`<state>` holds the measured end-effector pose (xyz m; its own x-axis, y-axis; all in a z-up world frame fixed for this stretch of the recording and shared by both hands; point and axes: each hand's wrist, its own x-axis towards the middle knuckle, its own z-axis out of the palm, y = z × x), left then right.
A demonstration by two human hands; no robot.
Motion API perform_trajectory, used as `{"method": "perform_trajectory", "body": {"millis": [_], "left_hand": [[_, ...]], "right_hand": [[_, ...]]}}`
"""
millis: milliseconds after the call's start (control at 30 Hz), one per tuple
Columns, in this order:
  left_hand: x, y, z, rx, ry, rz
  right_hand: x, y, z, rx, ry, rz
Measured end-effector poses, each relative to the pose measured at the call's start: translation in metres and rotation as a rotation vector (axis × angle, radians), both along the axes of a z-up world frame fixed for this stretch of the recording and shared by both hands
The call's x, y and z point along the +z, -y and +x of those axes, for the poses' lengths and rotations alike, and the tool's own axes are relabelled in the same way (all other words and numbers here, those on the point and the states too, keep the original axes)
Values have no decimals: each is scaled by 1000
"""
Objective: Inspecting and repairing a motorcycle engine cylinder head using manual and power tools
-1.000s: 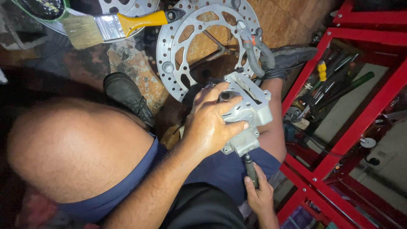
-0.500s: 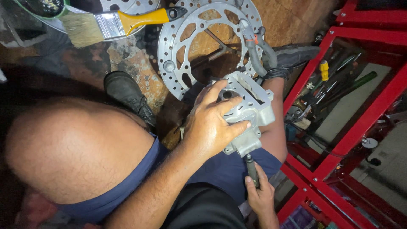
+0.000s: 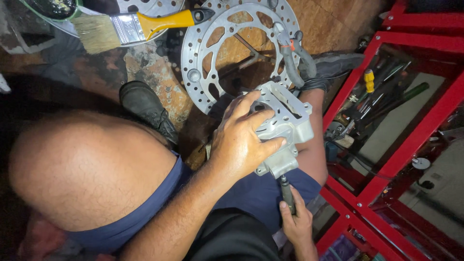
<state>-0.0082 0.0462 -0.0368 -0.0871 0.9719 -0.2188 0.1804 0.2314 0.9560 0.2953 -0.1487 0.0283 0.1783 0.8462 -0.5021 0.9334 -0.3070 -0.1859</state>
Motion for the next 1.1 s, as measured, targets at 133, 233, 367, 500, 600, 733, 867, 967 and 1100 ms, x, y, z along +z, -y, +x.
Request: {"method": "perform_trajectory", "body": {"millis": [133, 233, 367, 500, 600, 733, 867, 967, 1100], "left_hand": [[-1, 1, 1, -1, -7, 1], [-1, 1, 2, 1, -9, -3], [-2, 1, 4, 17, -17, 2], [0, 1, 3, 19, -12, -9], [-1, 2, 5, 65, -7, 20], [-3, 3, 6, 68, 18, 27], [-3, 5, 9, 91, 79, 23], [3, 5, 8, 100, 66, 63], [5, 5, 10, 71, 24, 62]], "right_hand": [[-1, 2, 3, -13, 19, -14], [0, 1, 1, 5, 9, 5], [-1, 1, 1, -14, 8, -16], [-4, 5, 6, 36, -12, 36], [-3, 2, 4, 9, -9, 21], [-2, -1, 3, 46, -59, 23], [1, -4, 3, 24, -114, 6], [3, -6, 4, 83, -149, 54], [11, -16, 1, 46, -200, 3]]}}
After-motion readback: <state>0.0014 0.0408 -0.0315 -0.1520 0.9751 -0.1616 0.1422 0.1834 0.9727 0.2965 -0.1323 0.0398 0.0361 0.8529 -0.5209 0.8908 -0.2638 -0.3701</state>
